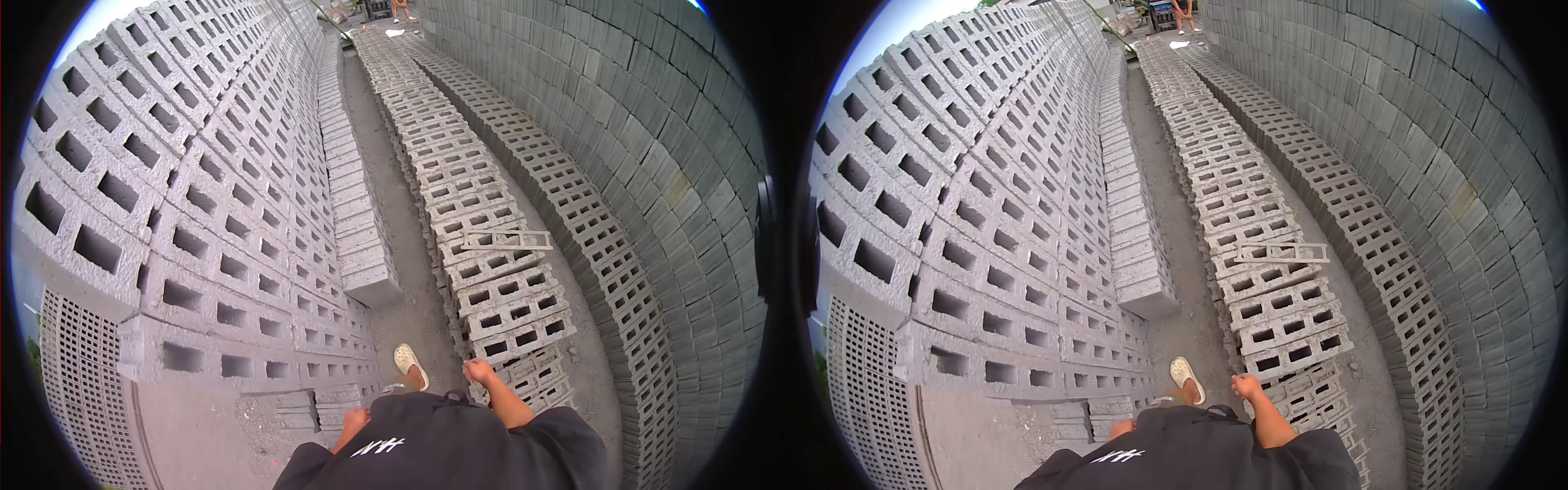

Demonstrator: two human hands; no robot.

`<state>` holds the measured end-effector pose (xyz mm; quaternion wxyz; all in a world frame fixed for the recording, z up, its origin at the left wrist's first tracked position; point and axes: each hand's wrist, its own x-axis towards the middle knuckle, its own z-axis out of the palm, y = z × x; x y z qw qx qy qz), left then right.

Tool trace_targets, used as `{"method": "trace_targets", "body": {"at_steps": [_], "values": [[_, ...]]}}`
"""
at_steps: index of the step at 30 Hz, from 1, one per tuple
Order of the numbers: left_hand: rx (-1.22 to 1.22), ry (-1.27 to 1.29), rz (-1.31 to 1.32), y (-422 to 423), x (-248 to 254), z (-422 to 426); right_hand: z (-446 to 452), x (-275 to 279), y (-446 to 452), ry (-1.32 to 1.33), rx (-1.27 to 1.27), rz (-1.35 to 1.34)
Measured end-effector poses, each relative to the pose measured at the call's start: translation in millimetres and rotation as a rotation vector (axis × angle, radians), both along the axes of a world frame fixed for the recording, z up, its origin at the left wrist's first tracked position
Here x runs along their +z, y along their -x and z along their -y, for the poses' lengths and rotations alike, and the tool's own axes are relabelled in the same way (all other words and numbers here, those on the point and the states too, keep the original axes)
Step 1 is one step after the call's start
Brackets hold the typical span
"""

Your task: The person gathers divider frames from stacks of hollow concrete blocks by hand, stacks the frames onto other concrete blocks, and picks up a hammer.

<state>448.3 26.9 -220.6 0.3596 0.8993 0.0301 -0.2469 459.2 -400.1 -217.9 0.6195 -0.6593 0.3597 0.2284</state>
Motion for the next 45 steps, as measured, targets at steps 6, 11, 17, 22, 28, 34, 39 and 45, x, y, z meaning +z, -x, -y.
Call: {"method": "trace_targets", "body": {"at_steps": [6,11,17,22,28,34,39,45], "values": [[0.763,0.574,-0.362,-189.1,45.5,60.9,51.7,-4.3,-78.9,0.358,0.726,-0.243],[0.684,0.558,-0.507,-255.4,73.2,81.9,65.0,-18.0,-153.1,0.340,0.200,-0.031],[0.695,0.388,-0.677,-314.5,34.0,87.7,82.4,-2.5,-242.1,0.315,0.180,-0.135],[0.898,0.239,-0.607,-387.4,38.8,112.3,144.1,-86.2,-327.8,0.586,0.330,-0.135],[0.577,0.275,-0.605,-479.4,82.1,132.3,156.8,-16.8,-464.9,0.313,0.284,-0.087],[0.459,0.182,-0.400,-604.8,82.3,146.4,142.5,7.7,-565.2,-0.008,0.102,-0.038],[0.650,0.359,-0.295,-725.3,71.2,162.6,192.4,-10.2,-685.4,0.116,0.070,0.035],[0.810,0.393,-0.536,-927.3,25.9,177.8,230.6,-36.7,-965.1,0.425,-0.072,0.403]]}}
